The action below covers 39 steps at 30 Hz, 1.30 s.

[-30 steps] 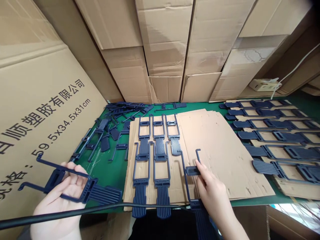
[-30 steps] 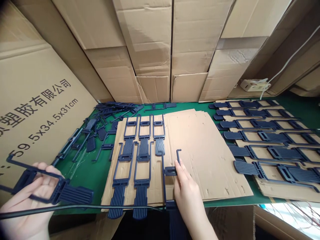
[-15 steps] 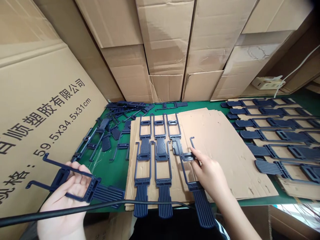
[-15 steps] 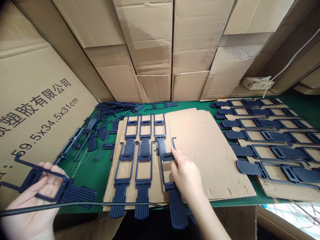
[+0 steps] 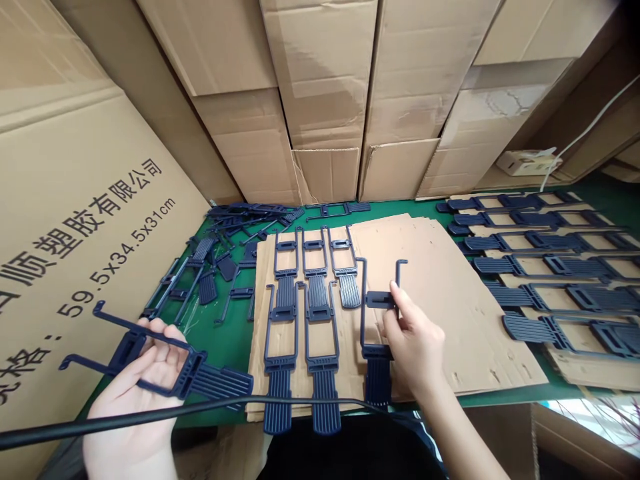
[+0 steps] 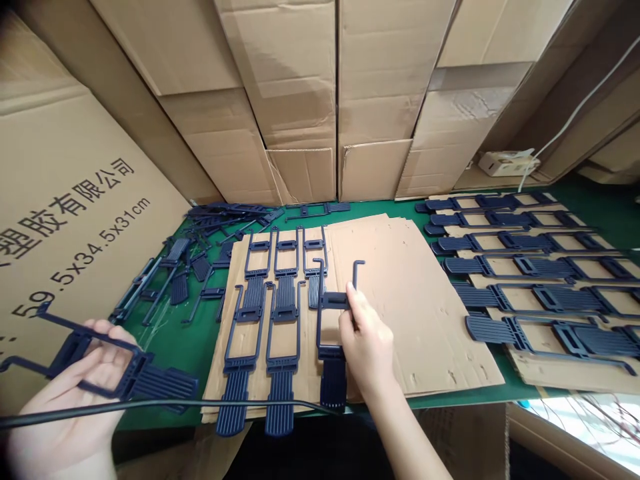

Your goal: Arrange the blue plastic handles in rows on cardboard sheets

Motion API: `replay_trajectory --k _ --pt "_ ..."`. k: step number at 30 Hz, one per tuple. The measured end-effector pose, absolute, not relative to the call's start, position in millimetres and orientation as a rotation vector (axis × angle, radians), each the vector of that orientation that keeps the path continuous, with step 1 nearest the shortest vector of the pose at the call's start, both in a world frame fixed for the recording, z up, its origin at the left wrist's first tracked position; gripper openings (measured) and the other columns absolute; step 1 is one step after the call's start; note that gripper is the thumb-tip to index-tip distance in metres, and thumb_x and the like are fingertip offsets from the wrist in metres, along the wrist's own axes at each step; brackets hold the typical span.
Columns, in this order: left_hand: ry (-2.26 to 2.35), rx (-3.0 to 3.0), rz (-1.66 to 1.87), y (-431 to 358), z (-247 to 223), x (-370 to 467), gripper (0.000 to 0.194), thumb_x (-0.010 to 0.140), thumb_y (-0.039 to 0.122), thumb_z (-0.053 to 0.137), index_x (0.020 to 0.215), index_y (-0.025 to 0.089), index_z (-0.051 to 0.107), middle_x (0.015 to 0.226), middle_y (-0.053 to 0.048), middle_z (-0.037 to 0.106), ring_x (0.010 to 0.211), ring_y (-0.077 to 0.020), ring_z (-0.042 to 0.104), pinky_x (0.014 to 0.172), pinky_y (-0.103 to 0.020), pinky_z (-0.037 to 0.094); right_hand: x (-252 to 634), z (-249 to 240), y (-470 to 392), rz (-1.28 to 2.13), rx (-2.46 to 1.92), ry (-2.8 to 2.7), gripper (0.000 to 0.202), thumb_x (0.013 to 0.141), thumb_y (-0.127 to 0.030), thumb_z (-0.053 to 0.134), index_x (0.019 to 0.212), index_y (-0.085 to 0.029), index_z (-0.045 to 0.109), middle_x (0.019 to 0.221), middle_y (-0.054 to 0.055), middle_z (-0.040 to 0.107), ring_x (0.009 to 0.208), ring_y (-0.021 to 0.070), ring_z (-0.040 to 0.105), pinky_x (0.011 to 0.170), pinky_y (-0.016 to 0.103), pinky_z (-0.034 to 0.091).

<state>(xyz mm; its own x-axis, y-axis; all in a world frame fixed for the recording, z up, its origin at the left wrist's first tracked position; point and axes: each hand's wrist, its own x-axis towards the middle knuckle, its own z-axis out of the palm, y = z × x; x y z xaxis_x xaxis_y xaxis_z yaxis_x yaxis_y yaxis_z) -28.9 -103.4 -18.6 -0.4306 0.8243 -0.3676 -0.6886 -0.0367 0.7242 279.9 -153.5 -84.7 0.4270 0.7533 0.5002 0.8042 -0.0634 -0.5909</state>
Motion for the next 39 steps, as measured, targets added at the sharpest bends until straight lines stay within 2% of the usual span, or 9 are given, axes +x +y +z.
replay_trajectory --k 3,8,12,18,24,39 --pt "1.094 0.175 1.699 -104.0 -19.1 -30.0 0.048 0.070 -0.004 0.033 0.098 0.018 0.065 0.089 0.000 0.066 0.080 -0.0101 0.065 0.074 -0.018 0.055 276.8 -91.9 -155.1 0.022 -1.852 -1.433 0.039 0.085 -0.020 0.038 0.113 -0.011 0.063 0.107 0.009 0.065 0.093 0.0209 0.065 0.077 0.029 0.055" --pt "1.120 0.157 1.689 -104.5 -16.8 -27.6 0.049 0.070 -0.004 0.032 0.097 0.019 0.065 0.088 0.001 0.066 0.079 -0.0091 0.064 0.073 -0.017 0.054 273.3 -103.3 -159.2 0.107 -1.864 -1.503 0.042 0.084 -0.017 0.034 0.116 -0.009 0.060 0.111 0.010 0.064 0.099 0.0203 0.062 0.083 0.030 0.053" --pt "1.131 0.141 1.669 -103.4 -17.6 -24.7 0.049 0.071 -0.004 0.032 0.098 0.020 0.065 0.089 0.001 0.066 0.079 -0.0092 0.064 0.071 -0.017 0.055 265.6 -108.7 -161.6 0.105 -1.818 -1.573 0.043 0.084 -0.014 0.033 0.118 -0.008 0.059 0.115 0.012 0.061 0.108 0.0217 0.058 0.091 0.036 0.050" --pt "1.112 0.162 1.694 -104.0 -17.8 -21.8 0.049 0.069 -0.005 0.033 0.098 0.017 0.065 0.089 0.000 0.066 0.080 -0.0099 0.064 0.073 -0.017 0.055 254.4 -113.8 -161.0 0.018 -1.846 -1.637 0.041 0.086 -0.012 0.032 0.116 -0.006 0.060 0.130 0.018 0.048 0.122 0.0289 0.044 0.097 0.046 0.044" --pt "1.111 0.133 1.685 -106.8 -15.7 -21.9 0.048 0.069 -0.005 0.033 0.097 0.017 0.065 0.088 0.000 0.065 0.079 -0.0095 0.064 0.073 -0.017 0.054 254.3 -114.4 -158.1 0.007 -1.878 -1.648 0.042 0.085 -0.010 0.033 0.116 -0.006 0.061 0.131 0.017 0.048 0.122 0.0314 0.043 0.096 0.049 0.045" --pt "1.150 0.176 1.685 -105.1 -17.3 -23.2 0.048 0.068 -0.004 0.034 0.096 0.017 0.066 0.090 0.000 0.065 0.079 -0.0099 0.064 0.072 -0.017 0.055 257.0 -110.9 -151.1 0.042 -1.891 -1.688 0.046 0.077 -0.006 0.036 0.117 -0.004 0.059 0.127 0.017 0.052 0.114 0.0297 0.052 0.093 0.047 0.046"
